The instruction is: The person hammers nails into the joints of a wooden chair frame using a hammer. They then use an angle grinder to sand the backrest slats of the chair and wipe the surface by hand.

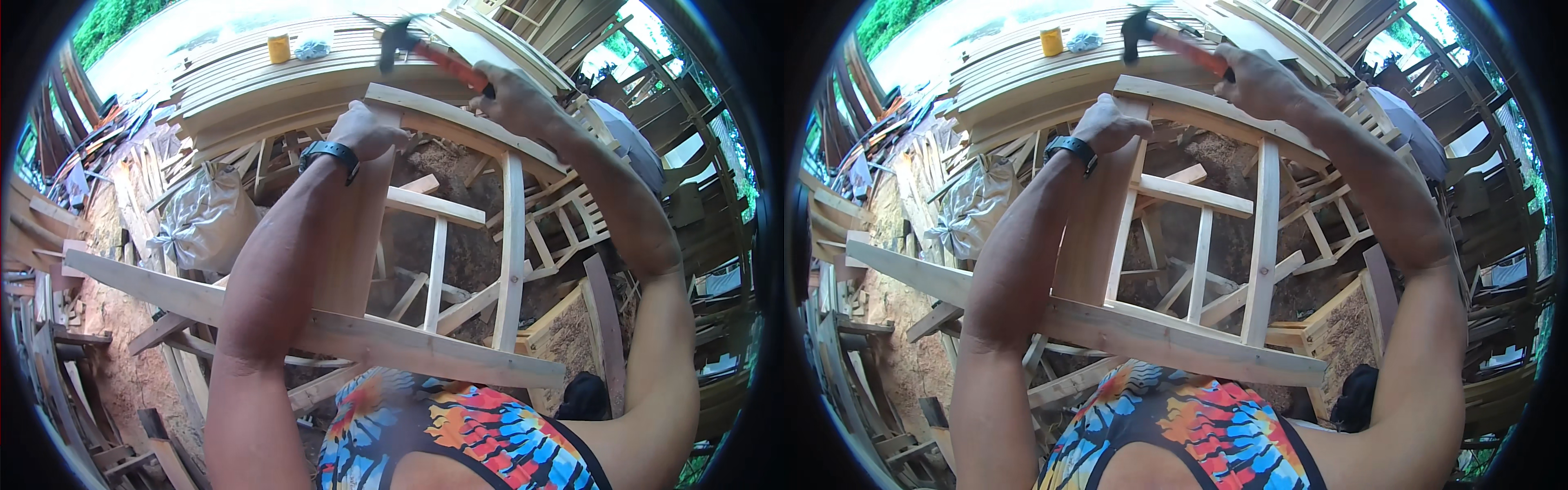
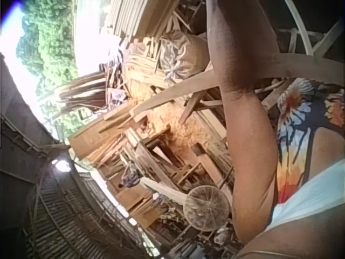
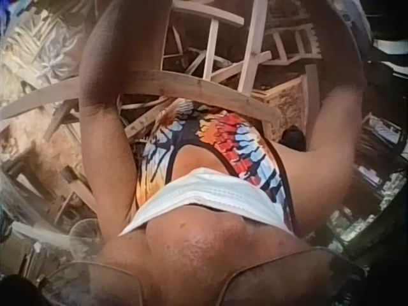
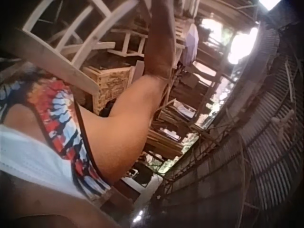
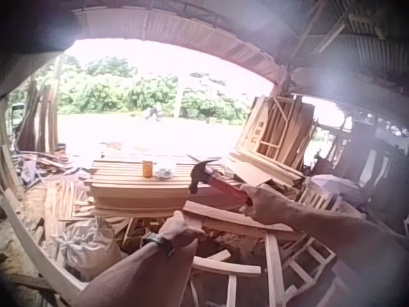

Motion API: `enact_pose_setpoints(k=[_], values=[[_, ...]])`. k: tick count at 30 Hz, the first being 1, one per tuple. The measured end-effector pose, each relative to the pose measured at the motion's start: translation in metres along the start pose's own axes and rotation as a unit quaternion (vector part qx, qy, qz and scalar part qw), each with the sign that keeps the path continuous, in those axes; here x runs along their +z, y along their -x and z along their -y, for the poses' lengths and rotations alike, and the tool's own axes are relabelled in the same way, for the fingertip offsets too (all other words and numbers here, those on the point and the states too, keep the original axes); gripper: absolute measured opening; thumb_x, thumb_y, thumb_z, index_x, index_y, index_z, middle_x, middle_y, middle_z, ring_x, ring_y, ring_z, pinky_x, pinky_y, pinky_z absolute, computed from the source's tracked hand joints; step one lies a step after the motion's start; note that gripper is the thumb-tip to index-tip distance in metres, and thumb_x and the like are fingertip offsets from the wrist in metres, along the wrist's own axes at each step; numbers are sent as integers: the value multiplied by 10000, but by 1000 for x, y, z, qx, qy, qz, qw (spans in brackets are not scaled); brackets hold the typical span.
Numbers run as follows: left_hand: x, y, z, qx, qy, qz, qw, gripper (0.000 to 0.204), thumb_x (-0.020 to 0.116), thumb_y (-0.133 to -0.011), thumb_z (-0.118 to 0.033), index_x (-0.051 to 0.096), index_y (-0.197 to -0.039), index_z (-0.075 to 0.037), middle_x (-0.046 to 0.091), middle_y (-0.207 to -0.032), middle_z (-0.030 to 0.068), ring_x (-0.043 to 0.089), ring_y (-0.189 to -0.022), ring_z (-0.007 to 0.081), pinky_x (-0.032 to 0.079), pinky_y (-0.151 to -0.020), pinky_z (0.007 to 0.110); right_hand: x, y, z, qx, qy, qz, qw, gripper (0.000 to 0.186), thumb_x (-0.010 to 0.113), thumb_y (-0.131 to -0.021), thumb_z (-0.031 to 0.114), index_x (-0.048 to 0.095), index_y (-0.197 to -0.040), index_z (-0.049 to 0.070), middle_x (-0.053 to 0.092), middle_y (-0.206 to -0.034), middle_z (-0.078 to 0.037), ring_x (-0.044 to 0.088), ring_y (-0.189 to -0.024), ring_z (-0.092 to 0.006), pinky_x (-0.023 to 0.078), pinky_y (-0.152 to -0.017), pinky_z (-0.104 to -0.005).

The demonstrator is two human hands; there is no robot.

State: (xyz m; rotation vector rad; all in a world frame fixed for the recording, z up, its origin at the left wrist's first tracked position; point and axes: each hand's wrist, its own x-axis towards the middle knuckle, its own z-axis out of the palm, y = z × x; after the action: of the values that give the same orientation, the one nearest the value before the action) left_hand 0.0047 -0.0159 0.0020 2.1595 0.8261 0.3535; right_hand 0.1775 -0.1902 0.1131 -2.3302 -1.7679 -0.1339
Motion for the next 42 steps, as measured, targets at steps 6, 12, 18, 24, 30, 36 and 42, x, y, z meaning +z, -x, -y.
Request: enact_pose_setpoints(k=[6, 12, 18, 24, 30, 36, 42], values=[[5, -7, -2, 14, -12, -10, 1000, 869, 878, -643, -420, 563, -1176, 190, 668, -1167, 328, 668, -1134, 382, 549, -944, 392, 12, 13, -11, 67, 129, 79, 986, 222, 602, -903, 83, 577, -1101, -16, 707, -982, -254, 692, -1002, -400, 533, -896, -500], [10, -1, 1, 52, -97, -121, 986, 759, 878, -658, -398, 606, -1154, 107, 648, -1206, 310, 648, -1127, 408, 522, -949, 415, -6, 66, -63, 56, 111, -34, 992, 352, 742, -854, 163, 624, -1138, -9, 706, -974, -215, 687, -959, -385, 527, -852, -458], [43, 22, -50, 413, -185, -326, 830, 560, 841, -704, -194, 556, -1157, -30, 613, -1188, 198, 631, -1068, 349, 503, -921, 405, -6, 170, -92, 193, -27, -95, 976, 324, 776, -871, 238, 663, -1033, -19, 693, -878, -188, 678, -812, -344, 516, -802, -419], [105, 18, -104, 10, 104, 173, 979, 311, 736, -833, -284, 642, -1014, -49, 662, -958, 130, 675, -868, 237, 535, -823, 377, -12, 226, -104, 257, -82, -75, 960, 371, 776, -898, 272, 639, -1089, -15, 689, -849, -188, 674, -779, -301, 507, -771, -420], [176, 0, -102, -163, 595, 273, 738, 387, 604, -870, -139, 515, -1180, 75, 630, -1039, 232, 701, -839, 355, 590, -797, 471, -23, 215, -101, 207, -93, -120, 966, 392, 767, -904, 254, 633, -1153, -18, 703, -870, -191, 701, -821, -303, 518, -790, -404], [198, 10, -113, -202, 679, 200, 677, 432, 556, -800, -5, 425, -1205, 66, 561, -976, 198, 685, -772, 312, 574, -645, 444, -15, 208, -121, 184, -33, -94, 978, 403, 760, -898, 242, 615, -1166, -22, 705, -899, -217, 706, -869, -369, 521, -791, -419], [199, 7, -106, -131, 628, 217, 736, 412, 558, -754, 4, 414, -1139, 30, 570, -817, 138, 638, -671, 259, 556, -644, 393, -23, 186, -111, 151, -17, -50, 987, 391, 712, -929, 240, 588, -1216, 4, 705, -887, -261, 713, -909, -428, 529, -808, -491]])
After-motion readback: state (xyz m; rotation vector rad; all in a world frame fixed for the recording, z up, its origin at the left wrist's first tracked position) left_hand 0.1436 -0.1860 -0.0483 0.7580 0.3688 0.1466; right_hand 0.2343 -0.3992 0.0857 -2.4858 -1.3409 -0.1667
